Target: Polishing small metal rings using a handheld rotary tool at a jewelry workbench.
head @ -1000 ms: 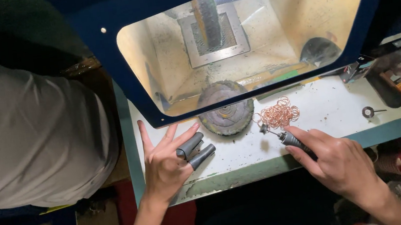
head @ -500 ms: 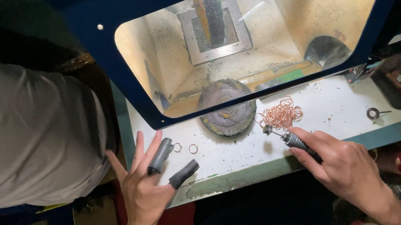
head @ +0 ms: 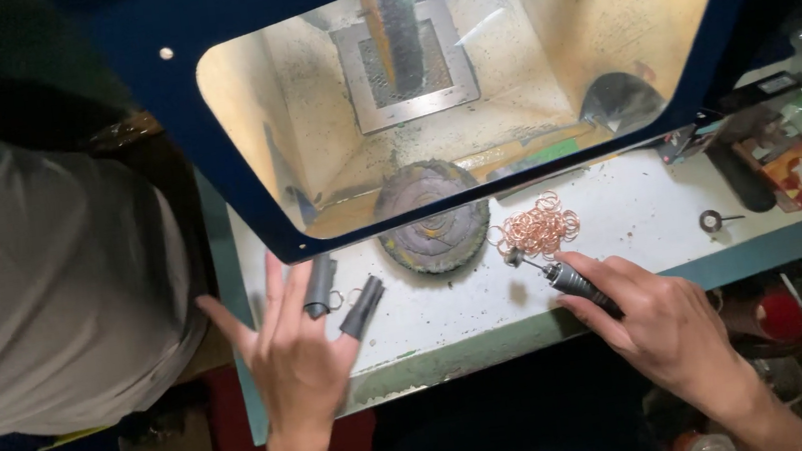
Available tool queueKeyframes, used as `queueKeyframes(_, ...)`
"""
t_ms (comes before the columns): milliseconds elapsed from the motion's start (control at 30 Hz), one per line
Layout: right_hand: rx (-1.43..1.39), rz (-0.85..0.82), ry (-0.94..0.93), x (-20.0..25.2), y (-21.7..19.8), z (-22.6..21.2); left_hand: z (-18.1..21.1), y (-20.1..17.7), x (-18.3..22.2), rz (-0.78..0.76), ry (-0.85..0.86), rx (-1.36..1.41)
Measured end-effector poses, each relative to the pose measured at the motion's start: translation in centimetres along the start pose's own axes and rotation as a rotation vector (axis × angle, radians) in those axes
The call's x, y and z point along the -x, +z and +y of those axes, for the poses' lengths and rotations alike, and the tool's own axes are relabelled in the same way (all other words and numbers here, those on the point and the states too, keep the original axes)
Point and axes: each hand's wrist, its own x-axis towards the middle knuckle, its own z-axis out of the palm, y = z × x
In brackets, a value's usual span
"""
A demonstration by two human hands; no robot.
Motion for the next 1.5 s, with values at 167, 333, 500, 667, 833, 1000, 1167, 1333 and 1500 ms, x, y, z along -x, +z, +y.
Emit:
queueKeyframes(167,-0.209,-0.010,0.014,-0.7,-1.1,0.3,-1.0,-0.3,1.1,0.081,-0.034,-0.111)
queueKeyframes(333,-0.266,0.121,-0.004,-2.2,-1.5,-0.9,0.4,-0.1,2.8,0.209,-0.043,0.076)
queueKeyframes(500,-0.361,0.088,-0.048,-3.6,0.6,-2.5,5.1,-0.4,3.0,0.211,-0.027,0.162)
queueKeyframes(667,-0.148,0.146,0.005,-4.0,2.6,-3.4,7.0,-0.9,3.4,0.211,0.038,0.240)
queueKeyframes(833,0.063,0.294,-0.079,-4.0,2.6,-4.4,6.6,-1.5,2.9,0.166,0.073,0.294)
queueKeyframes(1000,-0.024,0.319,-0.126,-4.0,1.4,-5.4,5.1,0.5,1.7,0.063,0.103,0.239)
queueKeyframes(1167,-0.255,0.243,-0.126,-3.3,-0.1,-5.4,4.7,-0.4,-2.0,-0.143,-0.039,0.302)
queueKeyframes(1333,-0.271,0.222,-0.139,-3.4,0.0,-5.3,4.5,1.3,-2.7,-0.053,0.146,0.350)
queueKeyframes(1500,-0.272,0.131,-0.106,-4.4,0.9,-6.2,6.0,-0.3,-1.8,-0.333,-0.030,0.323)
